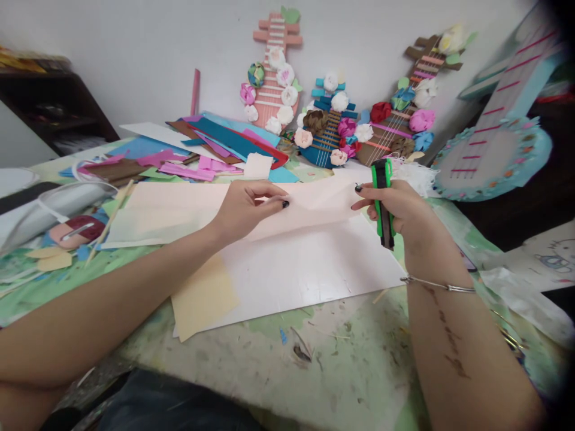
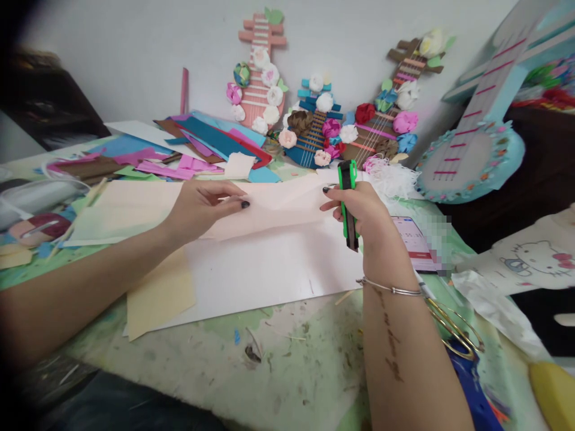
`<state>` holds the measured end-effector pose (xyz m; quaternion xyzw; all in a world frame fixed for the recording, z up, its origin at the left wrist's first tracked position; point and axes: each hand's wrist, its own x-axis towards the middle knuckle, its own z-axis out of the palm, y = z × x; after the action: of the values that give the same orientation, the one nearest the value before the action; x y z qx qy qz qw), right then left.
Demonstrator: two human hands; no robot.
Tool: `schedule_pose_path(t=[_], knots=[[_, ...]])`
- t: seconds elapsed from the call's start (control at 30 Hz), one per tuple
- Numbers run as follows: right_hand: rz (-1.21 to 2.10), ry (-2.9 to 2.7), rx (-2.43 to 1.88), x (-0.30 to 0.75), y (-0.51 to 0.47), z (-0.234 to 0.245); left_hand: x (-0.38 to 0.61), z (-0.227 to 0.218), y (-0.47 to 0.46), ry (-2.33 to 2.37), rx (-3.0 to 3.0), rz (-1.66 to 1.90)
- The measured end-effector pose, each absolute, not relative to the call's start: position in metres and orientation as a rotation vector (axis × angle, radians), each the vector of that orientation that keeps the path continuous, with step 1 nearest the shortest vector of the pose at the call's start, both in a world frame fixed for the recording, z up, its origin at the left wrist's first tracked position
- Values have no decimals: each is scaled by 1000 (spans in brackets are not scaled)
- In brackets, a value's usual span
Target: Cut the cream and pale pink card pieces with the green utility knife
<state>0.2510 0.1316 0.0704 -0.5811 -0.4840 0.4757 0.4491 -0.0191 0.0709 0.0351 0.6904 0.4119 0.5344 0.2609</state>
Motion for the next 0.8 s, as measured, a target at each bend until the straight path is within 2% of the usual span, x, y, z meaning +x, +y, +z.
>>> schedule_pose_path(t=[0.6, 0.8], knots=[[1607, -1270, -1685, 252, 136, 37, -21, 40, 86, 1130, 1866, 1533], [1621, -1337, -1664, 254, 136, 33, -22, 35, 103, 1147, 1726, 1528]])
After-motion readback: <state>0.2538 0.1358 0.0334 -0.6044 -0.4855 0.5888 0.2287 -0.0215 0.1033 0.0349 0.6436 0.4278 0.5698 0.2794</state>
